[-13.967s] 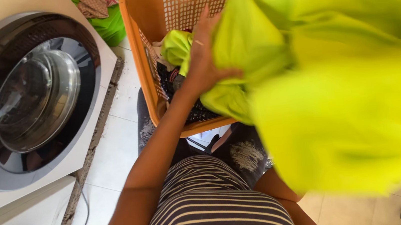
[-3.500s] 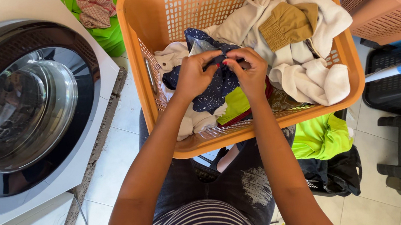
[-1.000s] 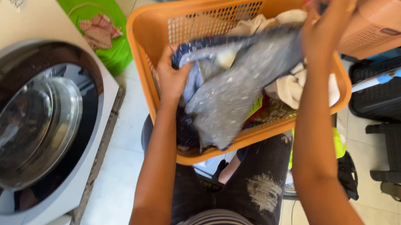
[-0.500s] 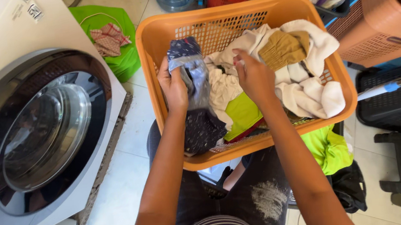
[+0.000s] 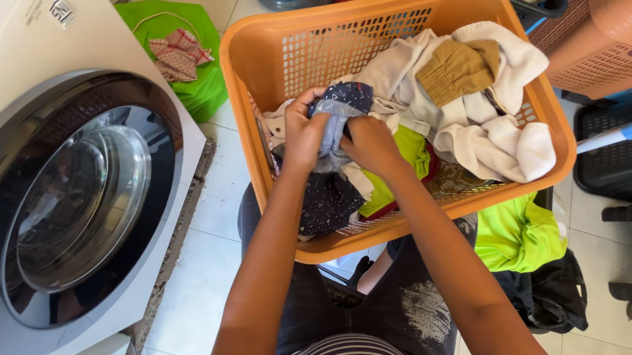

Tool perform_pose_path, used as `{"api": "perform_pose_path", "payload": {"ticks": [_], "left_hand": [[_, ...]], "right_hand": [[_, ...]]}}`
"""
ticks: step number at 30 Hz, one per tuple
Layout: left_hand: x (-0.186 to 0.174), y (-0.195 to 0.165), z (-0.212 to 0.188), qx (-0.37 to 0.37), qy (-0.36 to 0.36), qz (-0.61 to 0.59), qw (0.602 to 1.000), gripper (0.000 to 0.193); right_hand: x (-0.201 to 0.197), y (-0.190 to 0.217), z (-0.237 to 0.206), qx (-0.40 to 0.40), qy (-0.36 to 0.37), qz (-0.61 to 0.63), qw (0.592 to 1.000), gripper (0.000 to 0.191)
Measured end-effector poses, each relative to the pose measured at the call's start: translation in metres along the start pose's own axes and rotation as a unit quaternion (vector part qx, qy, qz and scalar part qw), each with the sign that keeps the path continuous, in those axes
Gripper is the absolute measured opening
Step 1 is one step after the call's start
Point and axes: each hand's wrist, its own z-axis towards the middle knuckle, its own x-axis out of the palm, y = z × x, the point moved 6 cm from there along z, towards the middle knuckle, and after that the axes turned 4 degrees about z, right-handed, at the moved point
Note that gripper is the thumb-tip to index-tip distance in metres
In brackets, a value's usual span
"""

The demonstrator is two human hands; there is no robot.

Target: The person sorts laundry from an orange basket, handling items one at a time. They pick up a white garment, a dark pair of jeans, a neon green shirt, and a dark patterned item, inspecting each before placing them aside.

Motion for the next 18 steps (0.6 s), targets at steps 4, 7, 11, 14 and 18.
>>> {"api": "perform_pose_path", "payload": {"ticks": [4,7,11,14,18], "left_hand": [[0.015,-0.014,-0.007,-0.047,0.079,-0.142,0.986,0.049],[0.008,-0.036,-0.008,0.087,0.002,-0.014,0.996,0.051],[0.021,-0.04,-0.011,0.14,0.07,0.136,0.978,0.067],[0.042,-0.029,-0.021,0.139,0.156,0.379,0.902,0.073],[0.034,-0.047,-0.027,0.216,0.026,0.498,0.84,0.046]], "right_hand": [[-0.013,-0.013,-0.004,-0.017,0.033,0.501,0.865,0.038],[-0.047,-0.033,-0.006,0.082,-0.049,0.488,0.867,0.027],[-0.131,-0.024,-0.013,0.0,-0.155,0.482,0.862,0.016],[-0.186,-0.021,-0.017,0.008,-0.221,0.487,0.845,0.009],[-0.269,-0.047,-0.029,-0.137,-0.425,0.541,0.712,0.015]]}}
